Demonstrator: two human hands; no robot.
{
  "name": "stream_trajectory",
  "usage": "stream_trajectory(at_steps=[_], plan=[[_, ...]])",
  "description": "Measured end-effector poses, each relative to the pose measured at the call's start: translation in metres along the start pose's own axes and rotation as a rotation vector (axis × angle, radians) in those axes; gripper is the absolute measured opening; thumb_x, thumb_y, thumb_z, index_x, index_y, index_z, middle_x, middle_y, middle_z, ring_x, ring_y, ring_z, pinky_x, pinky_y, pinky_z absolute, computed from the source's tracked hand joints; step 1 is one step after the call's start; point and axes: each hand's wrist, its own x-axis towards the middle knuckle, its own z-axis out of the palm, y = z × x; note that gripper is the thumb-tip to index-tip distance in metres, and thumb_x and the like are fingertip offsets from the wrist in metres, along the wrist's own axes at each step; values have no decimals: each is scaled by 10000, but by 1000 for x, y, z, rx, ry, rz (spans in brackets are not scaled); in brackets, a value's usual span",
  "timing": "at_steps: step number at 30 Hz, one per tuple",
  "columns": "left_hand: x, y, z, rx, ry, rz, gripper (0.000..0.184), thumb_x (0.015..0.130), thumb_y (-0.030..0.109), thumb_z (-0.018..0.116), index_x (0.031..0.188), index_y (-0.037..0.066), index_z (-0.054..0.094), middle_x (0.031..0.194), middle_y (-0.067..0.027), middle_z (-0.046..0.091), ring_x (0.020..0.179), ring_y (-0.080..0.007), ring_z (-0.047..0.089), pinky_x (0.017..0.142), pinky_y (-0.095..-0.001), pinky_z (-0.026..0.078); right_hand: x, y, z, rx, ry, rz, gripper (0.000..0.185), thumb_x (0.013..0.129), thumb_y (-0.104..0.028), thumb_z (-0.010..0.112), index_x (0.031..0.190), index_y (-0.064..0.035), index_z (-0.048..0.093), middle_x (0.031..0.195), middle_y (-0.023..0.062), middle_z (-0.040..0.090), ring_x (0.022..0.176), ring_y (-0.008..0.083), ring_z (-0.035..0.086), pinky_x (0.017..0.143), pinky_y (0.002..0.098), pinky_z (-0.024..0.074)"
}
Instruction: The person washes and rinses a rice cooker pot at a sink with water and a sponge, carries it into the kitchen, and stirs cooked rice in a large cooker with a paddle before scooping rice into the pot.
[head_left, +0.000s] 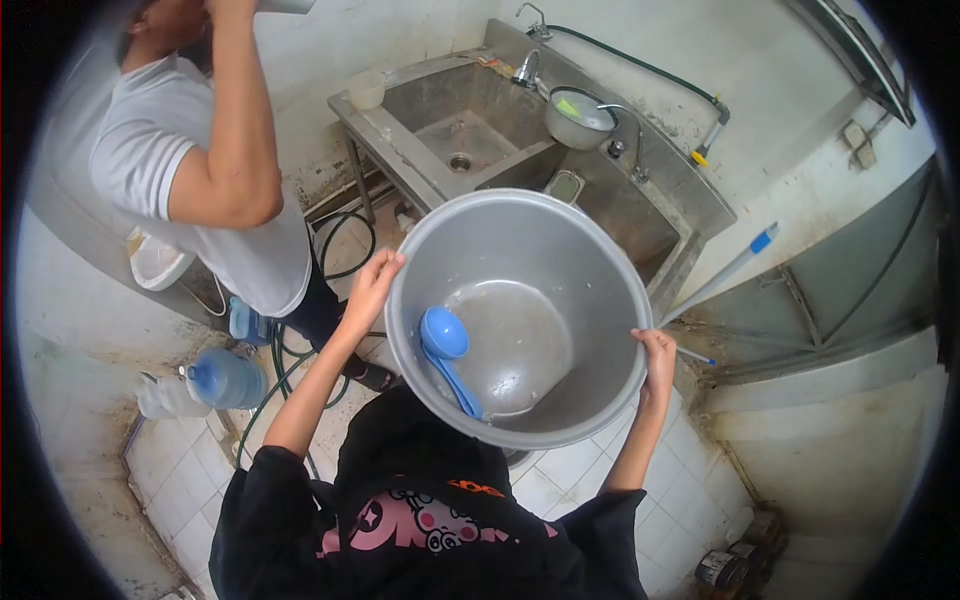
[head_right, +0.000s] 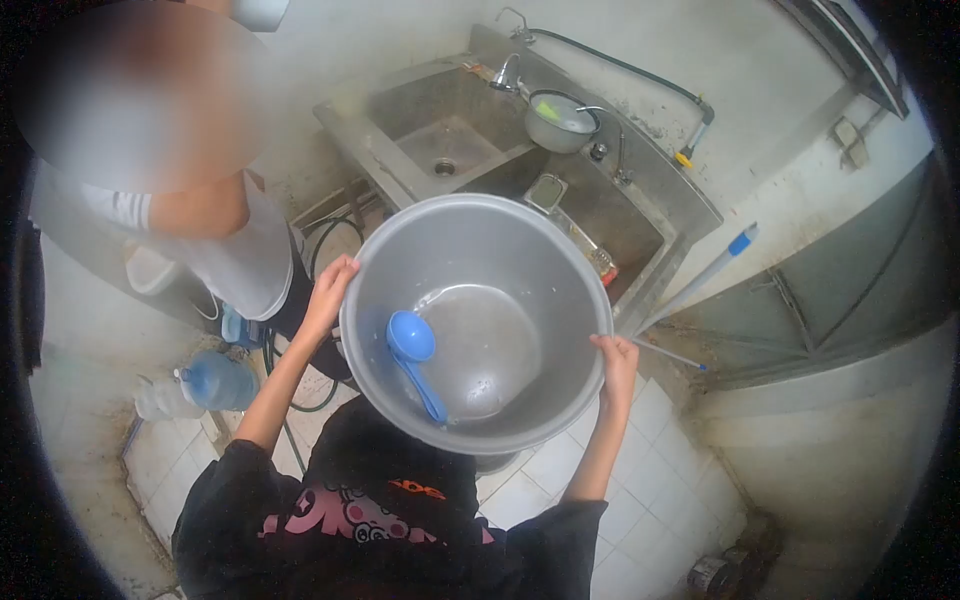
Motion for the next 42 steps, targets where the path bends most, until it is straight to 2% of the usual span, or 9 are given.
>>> stream_trajectory(at_steps=[11, 13, 17, 25, 28, 32, 36, 39, 42], plan=[[279, -17, 34, -116, 111, 25, 394, 848, 336, 451, 960, -24, 566, 858, -94, 602, 786, -167, 524, 724, -265, 391, 227, -28, 103, 121, -33, 3, 109, 713, -104, 587, 682, 0, 598, 623, 13, 551, 568, 80, 478, 548, 219, 356], [325, -17, 33, 286, 70, 85, 365, 848, 329, 437, 947, 4, 571, 792, -152, 598, 739, -227, 547, 698, -299, 406, 280, -17, 121, -21, -53, 38, 110, 726, -112, 586, 685, -11, 596, 622, 6, 545, 559, 77, 470, 536, 217, 350], [415, -51, 49, 394, 98, 162, 340, 848, 331, 424, 867, 18, 557, 726, -203, 554, 691, -320, 540, 645, -355, 404, 343, -6, 155, 191, -92, 89, 117, 741, -122, 585, 686, -19, 593, 614, -9, 531, 538, 68, 447, 517, 212, 330], [478, -41, 63, 556, -57, 194, 303, 835, 270, 443, 837, -23, 523, 714, -247, 507, 683, -370, 537, 622, -389, 406, 386, -3, 165, -51, -36, 15, 176, 774, -169, 566, 708, -10, 601, 572, -10, 527, 500, 53, 438, 473, 226, 328], [494, -17, 57, 774, -307, 189, 303, 831, 263, 449, 859, -30, 524, 747, -244, 533, 716, -358, 557, 658, -399, 419, 385, -13, 159, -285, -73, -27, 266, 807, -242, 548, 778, 12, 621, 567, 10, 540, 512, 60, 468, 481, 233, 361], [554, 9, 91, 731, -424, 407, 326, 827, 258, 461, 973, -25, 530, 926, -227, 571, 857, -345, 564, 746, -371, 438, 379, -26, 159, -344, -152, -14, 369, 840, -346, 527, 781, 12, 592, 565, -15, 483, 526, 55, 425, 477, 233, 335], [669, -20, 182, 610, -624, 246, 556, 841, 418, 454, 1168, -31, 435, 1186, -200, 467, 1105, -269, 456, 877, -346, 395, 385, -14, 158, -304, -122, -10, 336, 848, -318, 521, 753, 0, 575, 560, -38, 447, 523, 45, 385, 468, 228, 297], [686, -37, 237, 451, -580, -122, 487, 829, 440, 478, 1033, -1, 514, 996, -128, 583, 858, -240, 584, 762, -340, 455, 381, -15, 166, -238, -40, -20, 297, 846, -268, 515, 750, 7, 575, 543, -32, 443, 511, 50, 378, 465, 238, 308], [696, -31, 246, 360, -792, -183, 578, 847, 468, 425, 1172, -10, 430, 1132, -164, 495, 1049, -214, 484, 826, -340, 432, 376, -25, 171, -275, 1, -24, 294, 843, -253, 513, 766, 26, 565, 532, -7, 446, 510, 72, 390, 468, 270, 326]])
